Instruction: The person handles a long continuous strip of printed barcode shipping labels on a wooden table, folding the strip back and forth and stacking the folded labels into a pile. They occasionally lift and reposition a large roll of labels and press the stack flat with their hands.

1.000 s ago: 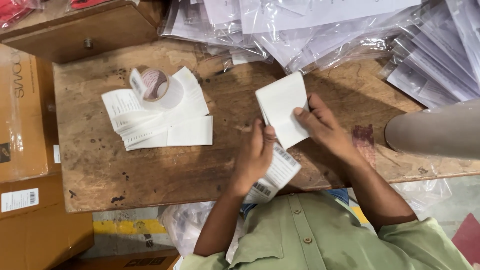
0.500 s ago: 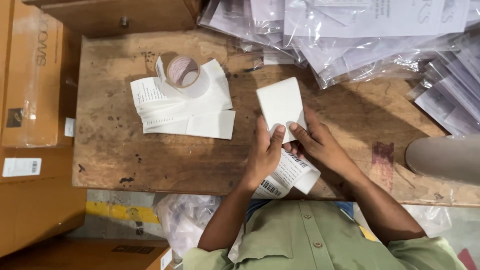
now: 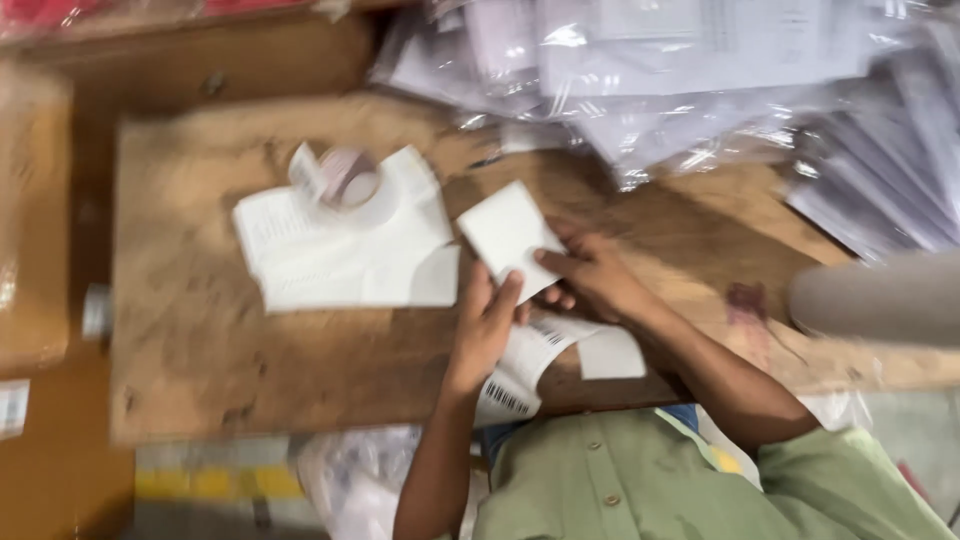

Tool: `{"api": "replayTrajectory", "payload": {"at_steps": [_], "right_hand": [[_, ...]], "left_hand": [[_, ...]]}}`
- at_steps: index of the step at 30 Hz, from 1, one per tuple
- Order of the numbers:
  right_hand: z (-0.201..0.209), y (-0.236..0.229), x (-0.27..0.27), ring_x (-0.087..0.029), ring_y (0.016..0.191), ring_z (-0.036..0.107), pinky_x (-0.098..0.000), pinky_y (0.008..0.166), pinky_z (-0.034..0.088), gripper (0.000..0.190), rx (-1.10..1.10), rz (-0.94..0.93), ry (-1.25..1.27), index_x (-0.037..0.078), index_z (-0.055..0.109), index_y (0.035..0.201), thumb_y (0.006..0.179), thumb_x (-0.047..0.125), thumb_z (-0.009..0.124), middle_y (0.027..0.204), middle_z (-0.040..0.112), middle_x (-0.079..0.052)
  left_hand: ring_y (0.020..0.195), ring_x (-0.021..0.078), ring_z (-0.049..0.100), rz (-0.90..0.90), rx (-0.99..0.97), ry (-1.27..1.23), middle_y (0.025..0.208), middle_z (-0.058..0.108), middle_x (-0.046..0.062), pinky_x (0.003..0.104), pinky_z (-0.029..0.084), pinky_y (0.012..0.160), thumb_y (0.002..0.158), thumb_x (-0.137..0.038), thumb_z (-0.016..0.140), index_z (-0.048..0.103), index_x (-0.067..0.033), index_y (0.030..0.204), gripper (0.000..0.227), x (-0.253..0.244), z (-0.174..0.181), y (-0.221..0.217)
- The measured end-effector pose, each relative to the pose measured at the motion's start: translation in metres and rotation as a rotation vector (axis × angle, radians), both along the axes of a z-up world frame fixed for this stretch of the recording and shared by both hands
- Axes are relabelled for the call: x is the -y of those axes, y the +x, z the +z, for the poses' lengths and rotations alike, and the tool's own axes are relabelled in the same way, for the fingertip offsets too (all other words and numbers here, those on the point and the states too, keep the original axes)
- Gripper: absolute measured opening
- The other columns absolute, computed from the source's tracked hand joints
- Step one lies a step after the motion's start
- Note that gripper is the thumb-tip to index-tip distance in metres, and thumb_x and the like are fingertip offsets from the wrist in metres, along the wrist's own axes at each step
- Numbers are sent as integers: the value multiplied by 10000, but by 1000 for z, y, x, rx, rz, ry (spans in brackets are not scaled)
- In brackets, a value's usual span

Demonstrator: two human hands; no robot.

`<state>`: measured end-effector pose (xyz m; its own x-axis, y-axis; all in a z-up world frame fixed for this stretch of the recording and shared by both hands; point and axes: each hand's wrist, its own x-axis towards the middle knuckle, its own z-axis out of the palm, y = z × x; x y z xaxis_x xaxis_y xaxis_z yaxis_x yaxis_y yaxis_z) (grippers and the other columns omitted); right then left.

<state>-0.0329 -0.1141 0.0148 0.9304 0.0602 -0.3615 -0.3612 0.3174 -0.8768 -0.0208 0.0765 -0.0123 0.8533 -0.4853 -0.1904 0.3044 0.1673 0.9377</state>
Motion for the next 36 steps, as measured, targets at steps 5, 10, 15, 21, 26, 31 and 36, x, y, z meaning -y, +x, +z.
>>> {"api": "replayTrajectory", "payload": {"at_steps": [5,10,15,21,26,31,36], "right_hand": [[8,-46,30,-51,541,564,-205,429,442,472,5,-236,24,-9,520,1438,999,139,607,797,687,-27],[7,-95,65,-74,520,582,-228,419,477,537,-46,-778,-177,49,432,1511,998,120,577,820,685,-59],[-14,-98,105,-119,526,590,-267,410,503,530,56,-900,-196,9,414,1509,995,35,542,856,666,-128],[-27,-46,143,-153,538,620,-284,404,513,534,71,-820,-224,-70,417,1473,955,-15,532,893,702,-169],[-43,-33,183,-158,586,640,-265,455,516,516,110,-839,-194,-186,465,1422,947,-12,564,936,727,-191],[-25,-49,161,-167,629,656,-266,470,536,596,177,-944,-210,-161,425,1489,934,35,519,953,697,-200],[-49,-45,160,-202,883,719,-278,691,632,646,289,-1050,-166,-152,367,1524,918,-5,535,1191,665,-242]], "left_hand": [[716,83,589,-232,-35,153,839,667,40,240,481,647,1035,-269,570,601,-6,1214,319,17,33,2],[710,107,609,-281,-113,230,753,662,56,247,484,640,1020,-273,614,649,22,1145,323,23,7,3],[743,129,631,-317,-110,241,802,691,81,267,510,659,1005,-268,623,643,15,1165,325,37,8,2],[909,138,708,-328,19,259,970,758,99,271,569,798,1012,-258,617,636,4,1202,323,53,11,9],[905,150,707,-380,8,233,998,764,116,291,578,795,1019,-249,620,638,16,1204,324,59,1,5],[908,152,727,-378,-52,267,1019,771,138,296,599,785,1014,-233,632,640,14,1223,324,64,-4,5],[851,191,737,-367,-126,394,1126,751,163,336,618,674,938,-221,663,557,-19,1357,477,98,41,26]]}}
